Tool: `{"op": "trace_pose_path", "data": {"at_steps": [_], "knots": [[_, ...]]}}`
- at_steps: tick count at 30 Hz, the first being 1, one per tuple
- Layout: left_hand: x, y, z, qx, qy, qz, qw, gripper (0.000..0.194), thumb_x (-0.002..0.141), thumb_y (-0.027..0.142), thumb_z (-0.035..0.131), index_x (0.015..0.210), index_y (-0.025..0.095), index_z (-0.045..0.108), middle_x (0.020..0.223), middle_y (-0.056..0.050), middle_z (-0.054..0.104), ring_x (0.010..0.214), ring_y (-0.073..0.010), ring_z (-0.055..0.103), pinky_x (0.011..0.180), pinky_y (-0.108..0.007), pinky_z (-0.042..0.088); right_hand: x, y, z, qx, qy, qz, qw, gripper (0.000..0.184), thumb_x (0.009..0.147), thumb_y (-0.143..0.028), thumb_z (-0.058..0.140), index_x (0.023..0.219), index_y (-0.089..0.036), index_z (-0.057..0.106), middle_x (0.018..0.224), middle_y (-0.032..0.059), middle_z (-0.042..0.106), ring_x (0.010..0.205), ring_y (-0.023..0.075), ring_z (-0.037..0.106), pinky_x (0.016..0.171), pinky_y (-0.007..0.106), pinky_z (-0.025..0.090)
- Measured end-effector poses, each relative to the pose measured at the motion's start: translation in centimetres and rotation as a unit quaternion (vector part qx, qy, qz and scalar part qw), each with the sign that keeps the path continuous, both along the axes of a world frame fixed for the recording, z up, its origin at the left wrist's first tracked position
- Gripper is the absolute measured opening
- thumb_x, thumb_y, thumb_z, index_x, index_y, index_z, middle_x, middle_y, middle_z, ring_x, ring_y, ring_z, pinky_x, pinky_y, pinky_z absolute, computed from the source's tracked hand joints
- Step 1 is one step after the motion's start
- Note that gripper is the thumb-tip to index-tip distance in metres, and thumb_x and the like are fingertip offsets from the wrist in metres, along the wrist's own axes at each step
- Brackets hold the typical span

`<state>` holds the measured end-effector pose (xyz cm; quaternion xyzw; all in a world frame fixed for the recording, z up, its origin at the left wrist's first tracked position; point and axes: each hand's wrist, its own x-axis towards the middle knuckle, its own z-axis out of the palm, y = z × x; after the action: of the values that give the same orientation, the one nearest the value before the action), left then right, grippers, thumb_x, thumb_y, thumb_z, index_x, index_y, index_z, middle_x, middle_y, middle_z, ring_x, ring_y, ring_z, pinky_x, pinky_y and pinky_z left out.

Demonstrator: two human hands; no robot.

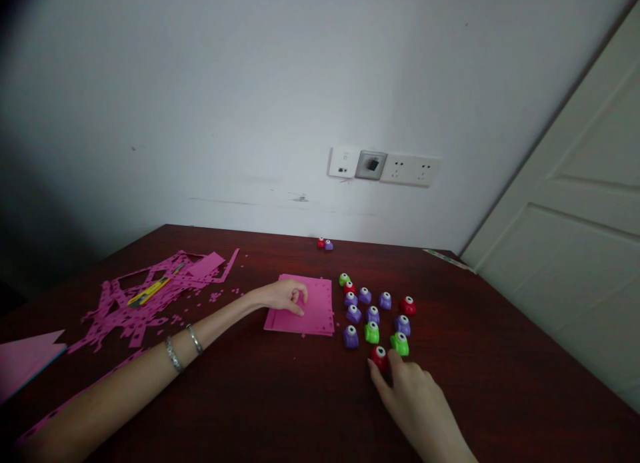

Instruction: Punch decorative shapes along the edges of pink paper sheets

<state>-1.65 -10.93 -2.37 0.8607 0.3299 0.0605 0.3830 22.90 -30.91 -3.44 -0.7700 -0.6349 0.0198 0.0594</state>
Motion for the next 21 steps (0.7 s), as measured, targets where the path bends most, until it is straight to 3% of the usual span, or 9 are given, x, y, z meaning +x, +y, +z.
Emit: {"op": "trace_pose_path", "data": {"at_steps": [9, 15, 18, 21], "knots": [[0.1, -0.2, 0.3, 0.010, 0.005, -0.006, 1.000, 0.030, 0.061, 0.032, 0.072, 0.082, 0.016, 0.059, 0.060, 0.005, 0.045, 0.054, -0.0077, 0.040, 0.049, -0.019, 0.027, 0.9, 0.1, -1.5, 0.012, -0.035, 0.002, 0.999, 0.031, 0.087, -0.042, 0.037, 0.087, -0.017, 0.054, 0.069, 0.0112, 0.065, 0.065, 0.0299, 0.065, 0.057, 0.035, 0.044], [0.0, 0.1, 0.0, 0.009, 0.003, -0.005, 1.000, 0.033, 0.060, 0.035, 0.073, 0.083, 0.015, 0.059, 0.060, 0.006, 0.044, 0.053, -0.0079, 0.039, 0.049, -0.020, 0.027, -0.9, -0.5, 0.7, 0.005, -0.095, -0.003, 0.995, 0.034, 0.083, -0.047, 0.046, 0.093, -0.017, 0.057, 0.068, 0.0116, 0.066, 0.064, 0.0325, 0.065, 0.053, 0.035, 0.044], [0.0, 0.1, -0.1, 0.005, -0.002, -0.008, 1.000, 0.032, 0.060, 0.034, 0.073, 0.082, 0.016, 0.058, 0.060, 0.006, 0.044, 0.054, -0.0082, 0.040, 0.049, -0.020, 0.026, -3.7, -0.1, 2.1, -0.046, -0.069, 0.066, 0.994, 0.024, 0.089, -0.031, 0.038, 0.096, -0.018, 0.058, 0.075, 0.0098, 0.068, 0.066, 0.0274, 0.067, 0.052, 0.031, 0.045], [0.0, 0.0, -0.1, 0.002, -0.004, -0.006, 1.000, 0.031, 0.061, 0.033, 0.072, 0.083, 0.016, 0.058, 0.059, 0.006, 0.043, 0.054, -0.0084, 0.040, 0.048, -0.020, 0.027, -6.3, 0.9, 2.3, -0.066, -0.075, 0.141, 0.985, 0.033, 0.090, -0.019, 0.032, 0.116, -0.016, 0.052, 0.074, 0.0100, 0.069, 0.068, 0.0257, 0.067, 0.053, 0.029, 0.046]]}}
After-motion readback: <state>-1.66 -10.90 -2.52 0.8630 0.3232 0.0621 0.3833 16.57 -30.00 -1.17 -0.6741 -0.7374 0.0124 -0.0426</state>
